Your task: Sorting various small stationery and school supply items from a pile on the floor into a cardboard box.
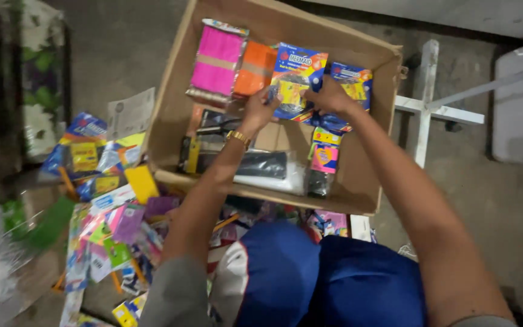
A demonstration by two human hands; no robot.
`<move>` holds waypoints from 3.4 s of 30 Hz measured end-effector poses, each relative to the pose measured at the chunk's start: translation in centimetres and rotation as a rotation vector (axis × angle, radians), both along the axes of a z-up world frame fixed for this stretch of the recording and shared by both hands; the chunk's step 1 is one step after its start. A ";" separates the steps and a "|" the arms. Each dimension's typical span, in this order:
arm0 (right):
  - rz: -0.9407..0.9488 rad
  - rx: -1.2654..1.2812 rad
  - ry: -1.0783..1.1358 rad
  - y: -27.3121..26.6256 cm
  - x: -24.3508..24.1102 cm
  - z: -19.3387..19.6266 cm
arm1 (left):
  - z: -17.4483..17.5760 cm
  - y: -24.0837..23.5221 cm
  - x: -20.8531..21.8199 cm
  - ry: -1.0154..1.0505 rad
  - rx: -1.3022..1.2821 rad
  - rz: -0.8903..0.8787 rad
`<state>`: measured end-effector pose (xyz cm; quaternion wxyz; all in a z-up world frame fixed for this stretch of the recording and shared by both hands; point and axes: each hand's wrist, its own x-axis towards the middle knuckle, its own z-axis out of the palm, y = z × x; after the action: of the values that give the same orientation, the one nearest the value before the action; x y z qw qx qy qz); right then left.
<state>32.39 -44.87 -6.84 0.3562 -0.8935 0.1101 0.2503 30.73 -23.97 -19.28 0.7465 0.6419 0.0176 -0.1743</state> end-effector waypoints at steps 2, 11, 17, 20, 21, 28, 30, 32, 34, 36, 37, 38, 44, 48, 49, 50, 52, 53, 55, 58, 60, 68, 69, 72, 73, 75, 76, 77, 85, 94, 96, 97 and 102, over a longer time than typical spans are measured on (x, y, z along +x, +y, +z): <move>0.063 -0.017 -0.195 -3.4 1.8 -6.3 | -1.7 -1.9 1.3 0.007 0.012 0.015; 0.066 -0.059 -0.359 -3.5 2.9 -9.0 | -6.5 -4.9 3.0 0.023 0.028 0.126; 0.363 -0.239 -0.567 -0.4 0.3 -4.9 | -4.9 -4.5 2.4 -0.026 0.032 0.180; 0.387 -0.354 -0.512 1.4 -1.0 -2.8 | -4.4 -4.0 2.1 -0.072 0.164 0.224; 0.401 -0.388 -0.510 1.7 -1.4 -2.3 | -4.4 -3.9 2.1 -0.114 0.284 0.236; 0.411 -0.373 -0.512 1.2 -1.5 -3.3 | 2.0 -2.2 -0.8 -0.575 0.759 0.088; 0.432 -0.404 -0.443 1.2 -1.3 -3.7 | 2.2 -2.6 -1.0 -0.756 0.923 -0.083; 0.429 -0.362 -0.472 0.8 -1.5 -4.7 | 0.4 -3.1 -1.0 -0.781 0.971 -0.146; 0.429 -0.317 -0.497 0.4 -1.5 -5.5 | -0.4 -3.3 -1.0 -0.801 1.022 -0.209; 0.458 -0.294 -0.551 0.2 -1.4 -6.2 | -0.2 -3.1 -1.1 -0.791 1.063 -0.259; 0.456 -0.292 -0.548 0.0 -1.3 -6.4 | 0.2 -3.0 -1.1 -0.789 1.063 -0.263; 0.486 -0.292 -0.546 -0.1 -1.1 -6.6 | 0.7 -2.8 -1.1 -0.779 1.056 -0.269; 0.499 -0.279 -0.449 -2.0 0.2 -6.2 | 0.9 -2.7 -1.2 -0.801 1.019 -0.267; 0.479 -0.665 -0.552 -5.3 0.1 -5.7 | 1.3 -2.7 -1.1 -0.809 1.006 -0.268; 0.480 -0.666 -0.549 -5.8 -0.2 -5.3 | 1.4 -2.7 -1.1 -0.808 1.004 -0.269; 0.432 -0.733 -0.389 -6.3 -0.5 -4.9 | 1.4 -2.8 -1.1 -0.802 1.001 -0.267; 0.383 -0.796 -0.224 -6.8 -1.3 -4.1 | 1.4 -2.8 -1.0 -0.794 0.997 -0.268; 0.385 -0.736 -0.243 -7.0 -1.8 -3.7 | 1.3 -2.8 -1.1 -0.795 0.990 -0.263; 0.384 -0.675 -0.256 -7.2 -2.6 -3.6 | 1.4 -2.6 -1.2 -0.794 0.981 -0.264; 0.367 -0.659 -0.346 -8.3 -3.2 -5.5 | 1.7 -2.5 -1.3 -0.806 0.954 -0.268; 0.433 -0.709 -0.522 -9.6 -3.0 -8.1 | 2.0 -2.3 -1.3 -0.814 0.934 -0.263; 0.477 -0.819 -0.400 -8.5 -2.4 -5.5 | 2.1 -2.6 -1.2 -0.817 0.947 -0.248; 0.462 -0.792 -0.358 -8.2 -2.2 -4.7 | 2.2 -2.6 -1.1 -0.828 0.944 -0.238; 0.420 -0.736 -0.448 -8.5 -3.0 -3.4 | 3.5 -2.1 -1.1 -0.817 0.914 -0.177; 0.428 -0.724 -0.448 -8.0 -3.6 -2.3 | 4.0 -1.5 -0.9 -0.808 0.926 -0.175; 0.414 -0.639 -0.445 -7.0 -5.7 -0.2 | 4.7 -0.2 -1.4 -0.821 0.882 -0.079; 0.427 -0.624 -0.439 -6.7 -6.9 0.7 | 5.3 0.9 -2.1 -0.805 0.895 -0.078; 0.462 -0.643 -0.499 -6.1 -7.9 1.5 | 6.1 2.2 -2.6 -0.827 0.848 -0.032; 0.656 -0.441 -0.731 1.1 -18.5 14.9 | 18.5 14.8 -16.9 -0.804 0.533 0.160; 0.935 -0.373 -0.469 15.3 -21.4 23.8 | 21.8 27.5 -35.9 -0.361 0.586 0.449; 1.027 -0.337 -0.458 18.2 -21.9 23.7 | 21.0 29.1 -38.9 -0.309 0.366 0.533; 1.027 -0.343 -0.454 19.6 -22.0 22.5 | 19.9 29.4 -39.6 -0.307 0.359 0.532; 0.998 -0.590 -0.170 25.4 -23.4 16.5 | 8.3 27.1 -41.0 -0.408 0.204 0.459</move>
<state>9.00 -19.45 9.70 -0.0608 -0.9156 -0.2879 0.2739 -10.31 3.11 -10.96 0.6862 0.7145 0.0294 0.1337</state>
